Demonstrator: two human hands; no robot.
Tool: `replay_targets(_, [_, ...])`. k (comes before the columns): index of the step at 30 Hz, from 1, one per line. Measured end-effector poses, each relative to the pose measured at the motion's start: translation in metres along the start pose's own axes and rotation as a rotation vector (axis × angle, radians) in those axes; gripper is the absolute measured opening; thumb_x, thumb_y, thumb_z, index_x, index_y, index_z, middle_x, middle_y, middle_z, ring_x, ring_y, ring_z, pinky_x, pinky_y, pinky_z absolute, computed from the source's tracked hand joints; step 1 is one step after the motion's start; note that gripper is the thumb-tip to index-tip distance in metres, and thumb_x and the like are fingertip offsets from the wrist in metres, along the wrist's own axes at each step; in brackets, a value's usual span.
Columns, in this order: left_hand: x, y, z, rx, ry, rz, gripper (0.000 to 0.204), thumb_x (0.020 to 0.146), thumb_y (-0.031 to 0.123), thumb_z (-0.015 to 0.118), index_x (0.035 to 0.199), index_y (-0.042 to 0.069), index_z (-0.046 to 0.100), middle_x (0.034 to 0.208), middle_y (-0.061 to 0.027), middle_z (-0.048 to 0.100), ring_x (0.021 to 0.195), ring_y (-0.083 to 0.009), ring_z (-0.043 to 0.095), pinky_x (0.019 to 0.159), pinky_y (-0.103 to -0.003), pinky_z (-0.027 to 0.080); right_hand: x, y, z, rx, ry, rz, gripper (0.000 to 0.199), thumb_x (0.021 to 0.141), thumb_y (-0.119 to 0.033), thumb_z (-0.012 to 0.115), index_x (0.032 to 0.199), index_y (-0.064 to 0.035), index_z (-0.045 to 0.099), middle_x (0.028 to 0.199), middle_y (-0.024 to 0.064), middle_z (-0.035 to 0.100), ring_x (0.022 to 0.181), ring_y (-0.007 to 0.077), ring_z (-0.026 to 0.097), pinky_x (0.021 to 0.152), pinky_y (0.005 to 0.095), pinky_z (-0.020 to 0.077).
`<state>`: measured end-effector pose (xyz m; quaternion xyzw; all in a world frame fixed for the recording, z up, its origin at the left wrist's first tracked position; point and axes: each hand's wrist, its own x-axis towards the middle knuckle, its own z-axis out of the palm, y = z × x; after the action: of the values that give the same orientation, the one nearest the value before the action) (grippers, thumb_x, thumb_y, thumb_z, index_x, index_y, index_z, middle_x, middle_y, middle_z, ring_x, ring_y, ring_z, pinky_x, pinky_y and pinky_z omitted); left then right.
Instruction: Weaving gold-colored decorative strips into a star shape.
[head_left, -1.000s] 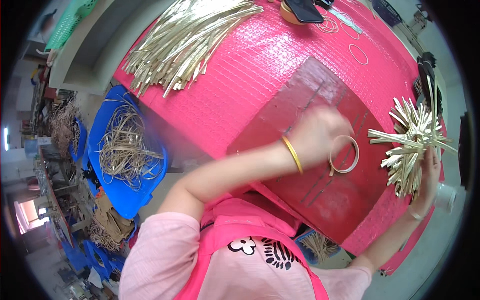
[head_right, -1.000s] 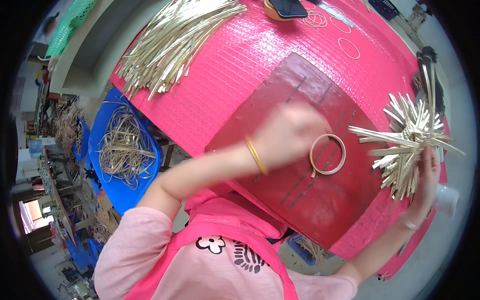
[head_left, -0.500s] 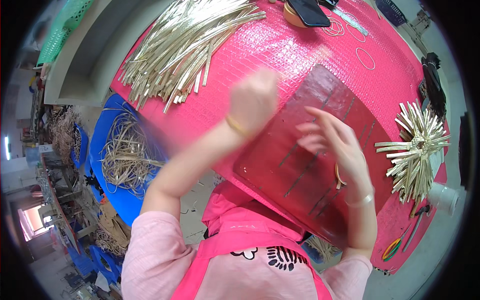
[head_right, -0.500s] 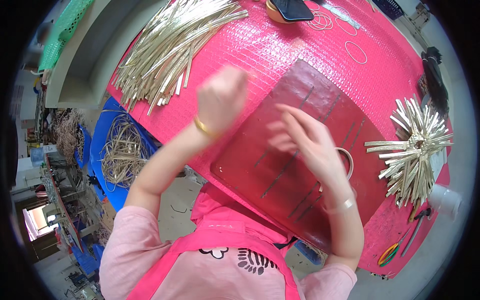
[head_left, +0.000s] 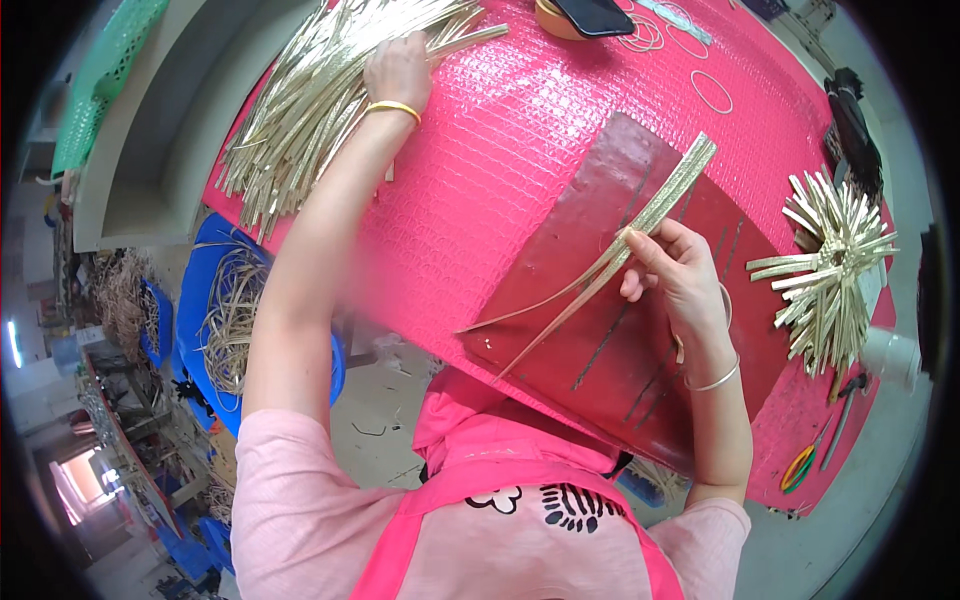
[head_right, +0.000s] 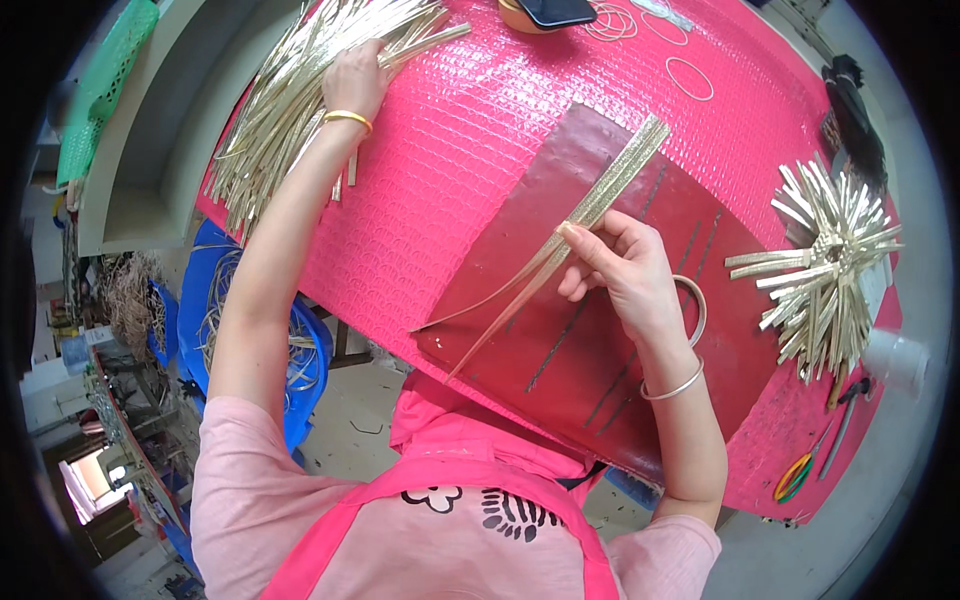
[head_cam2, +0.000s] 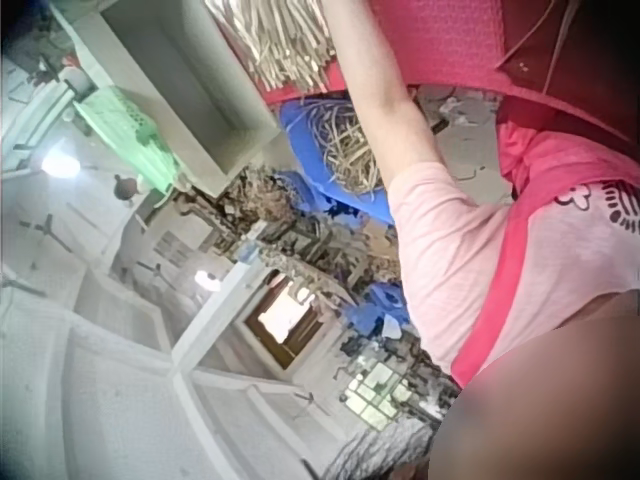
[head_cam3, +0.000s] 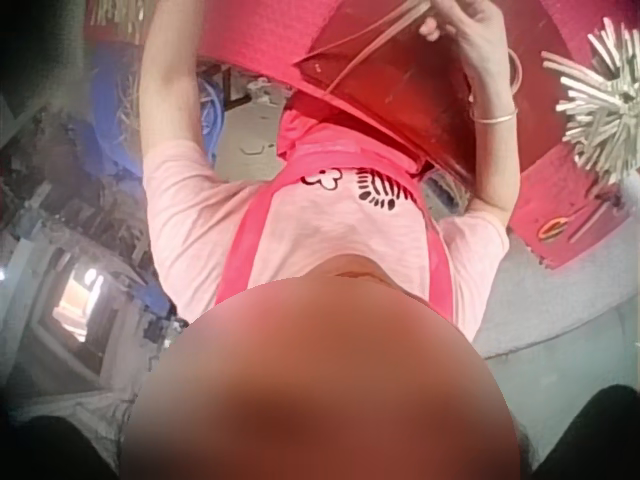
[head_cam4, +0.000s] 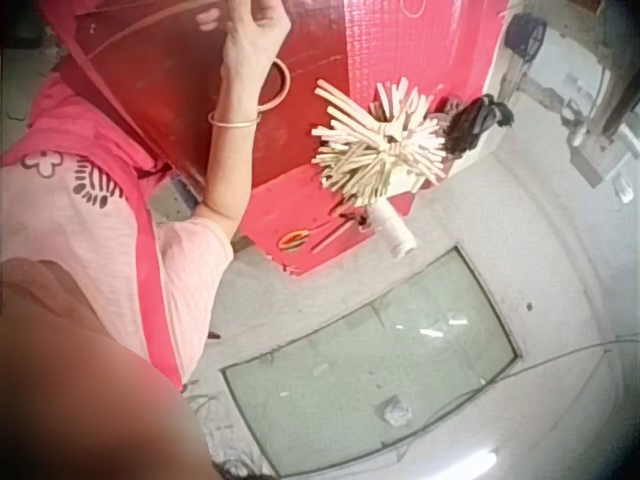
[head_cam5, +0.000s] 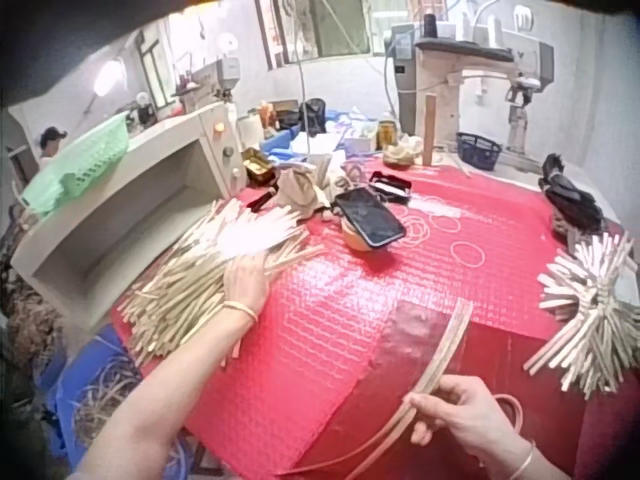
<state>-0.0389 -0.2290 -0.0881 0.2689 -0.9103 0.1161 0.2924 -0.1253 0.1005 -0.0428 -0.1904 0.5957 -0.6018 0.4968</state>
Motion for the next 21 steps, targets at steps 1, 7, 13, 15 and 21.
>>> replay_targets(1, [0.001,-0.002,0.003,0.045,-0.101,-0.049,0.008,0.069,0.01,0.051,0.073,0.008,0.058,0.078,-0.0079,0.056,0.077,-0.024,0.052,0.065,-0.035,0.044,-0.002,0.0,0.0,0.015,0.0,-0.007,0.019,0.08,-0.014,0.053,0.087,0.0036,0.052,0.07,0.0076,0.056,0.052,0.0105,0.055,0.045,0.0189,0.0441])
replay_targets(7, [0.006,0.005,-0.019,0.123,-0.151,-0.041,0.011,0.067,0.014,0.059,0.078,0.011,0.058,0.077,-0.0071,0.058,0.076,-0.0224,0.055,0.066,-0.033,0.045,-0.017,-0.001,0.007,0.102,0.009,-0.056,0.018,0.08,-0.012,0.052,0.088,0.0043,0.052,0.072,0.0093,0.057,0.055,0.0125,0.056,0.049,0.0193,0.0454])
replay_targets(13, [0.006,0.084,-0.185,-1.342,-0.694,-0.37,0.022,0.07,0.01,0.061,0.086,-0.004,0.057,0.072,-0.0059,0.059,0.065,-0.0098,0.057,0.054,-0.02,0.046,-0.033,-0.008,0.008,0.005,0.2,-0.302,0.013,0.078,-0.006,0.054,0.086,0.0046,0.054,0.071,0.0088,0.057,0.057,0.0129,0.057,0.053,0.02,0.0466])
replay_targets(15, [-0.003,0.105,-0.206,-1.509,-0.832,-0.461,0.023,0.068,0.008,0.062,0.086,-0.005,0.056,0.072,-0.0079,0.059,0.059,-0.0104,0.057,0.051,-0.019,0.046,-0.03,-0.015,0.014,-0.136,0.449,-0.562,0.01,0.075,-0.002,0.057,0.082,0.0051,0.055,0.07,0.0073,0.058,0.058,0.0114,0.057,0.054,0.02,0.0469])
replay_targets(21, [-0.044,0.137,-0.192,-1.789,-0.84,-0.663,0.023,0.071,0.01,0.061,0.088,-0.002,0.052,0.071,-0.0086,0.058,0.052,-0.0116,0.056,0.044,-0.019,0.047,-0.032,-0.027,0.042,0.087,0.225,-0.505,0.012,0.077,-0.005,0.055,0.083,0.0049,0.057,0.071,0.0069,0.058,0.062,0.0105,0.056,0.056,0.0214,0.0472])
